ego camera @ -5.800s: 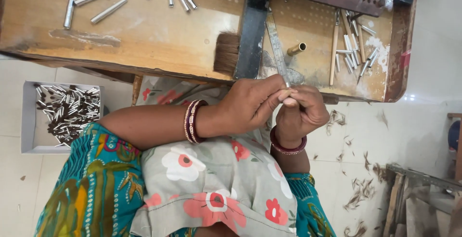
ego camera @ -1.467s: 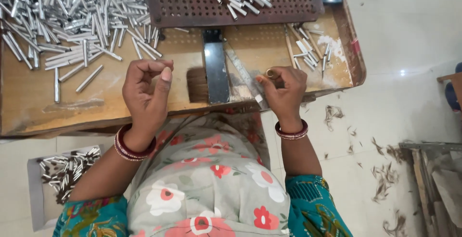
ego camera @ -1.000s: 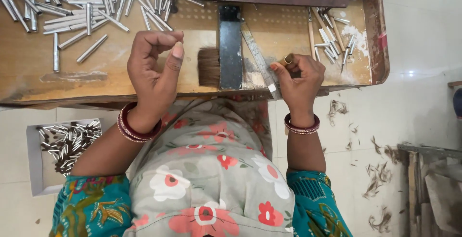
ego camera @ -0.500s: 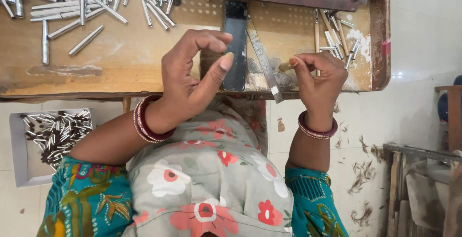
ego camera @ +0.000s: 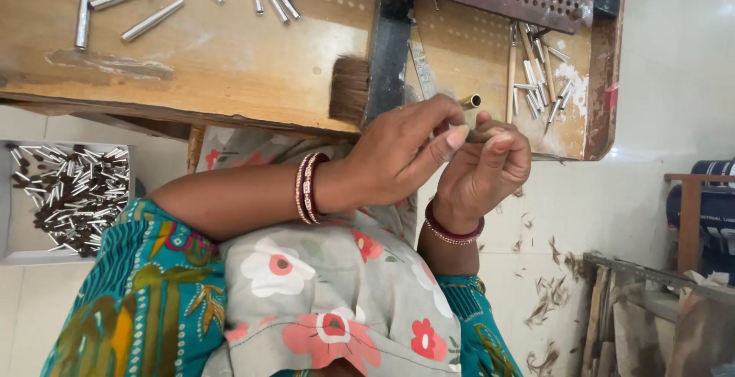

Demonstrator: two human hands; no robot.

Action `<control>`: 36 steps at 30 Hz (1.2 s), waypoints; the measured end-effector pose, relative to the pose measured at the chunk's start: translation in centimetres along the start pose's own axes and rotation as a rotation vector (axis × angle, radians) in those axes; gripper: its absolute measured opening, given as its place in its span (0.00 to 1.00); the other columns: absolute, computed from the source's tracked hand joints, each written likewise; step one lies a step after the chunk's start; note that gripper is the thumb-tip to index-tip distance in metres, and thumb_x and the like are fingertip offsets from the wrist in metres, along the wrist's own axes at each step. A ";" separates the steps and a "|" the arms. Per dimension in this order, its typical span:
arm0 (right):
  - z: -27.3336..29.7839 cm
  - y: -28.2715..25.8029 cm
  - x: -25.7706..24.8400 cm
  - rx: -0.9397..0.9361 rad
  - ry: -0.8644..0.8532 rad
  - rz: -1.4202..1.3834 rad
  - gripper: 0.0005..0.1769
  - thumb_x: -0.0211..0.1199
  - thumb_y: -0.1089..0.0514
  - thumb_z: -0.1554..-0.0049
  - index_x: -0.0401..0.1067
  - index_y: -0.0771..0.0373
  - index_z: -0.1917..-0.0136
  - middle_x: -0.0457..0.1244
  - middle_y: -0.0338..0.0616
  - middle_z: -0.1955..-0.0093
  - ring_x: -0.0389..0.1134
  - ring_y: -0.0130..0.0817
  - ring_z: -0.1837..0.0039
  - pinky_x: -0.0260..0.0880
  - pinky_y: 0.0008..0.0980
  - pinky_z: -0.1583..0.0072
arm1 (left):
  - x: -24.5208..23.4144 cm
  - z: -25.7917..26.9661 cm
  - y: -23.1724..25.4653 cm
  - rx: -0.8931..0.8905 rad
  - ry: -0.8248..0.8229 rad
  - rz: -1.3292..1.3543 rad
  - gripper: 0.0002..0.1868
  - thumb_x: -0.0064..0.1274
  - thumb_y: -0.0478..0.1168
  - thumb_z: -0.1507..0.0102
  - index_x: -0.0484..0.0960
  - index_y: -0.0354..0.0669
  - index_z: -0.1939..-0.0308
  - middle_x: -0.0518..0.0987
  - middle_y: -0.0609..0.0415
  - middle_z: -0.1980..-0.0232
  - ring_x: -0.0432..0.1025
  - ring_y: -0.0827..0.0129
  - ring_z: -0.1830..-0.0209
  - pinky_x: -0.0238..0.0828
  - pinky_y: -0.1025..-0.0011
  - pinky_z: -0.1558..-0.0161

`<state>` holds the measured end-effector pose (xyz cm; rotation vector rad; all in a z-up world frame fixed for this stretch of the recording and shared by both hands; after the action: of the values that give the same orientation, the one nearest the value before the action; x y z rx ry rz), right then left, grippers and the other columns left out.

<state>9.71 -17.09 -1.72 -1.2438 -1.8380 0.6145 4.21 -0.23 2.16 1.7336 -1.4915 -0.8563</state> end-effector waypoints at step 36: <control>-0.3 -0.7 0.4 -0.350 -0.080 0.459 0.25 0.61 0.41 0.30 0.60 0.66 0.49 0.56 0.43 0.54 0.60 0.28 0.62 0.63 0.24 0.59 | -20.4 -3.2 -4.5 0.250 -0.126 -1.200 0.06 0.57 0.34 0.41 0.85 0.46 0.60 0.78 0.50 0.54 0.75 0.53 0.52 0.71 0.55 0.55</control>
<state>9.52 -17.02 -0.89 -1.9299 -1.7821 0.6065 6.81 20.72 1.08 2.8220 -0.4820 -1.3782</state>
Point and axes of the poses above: each hand's wrist, its own z-axis away from the middle knuckle, its own x-axis out of the palm, y = z × x, the point moved 5 cm from there along -z, towards the middle knuckle
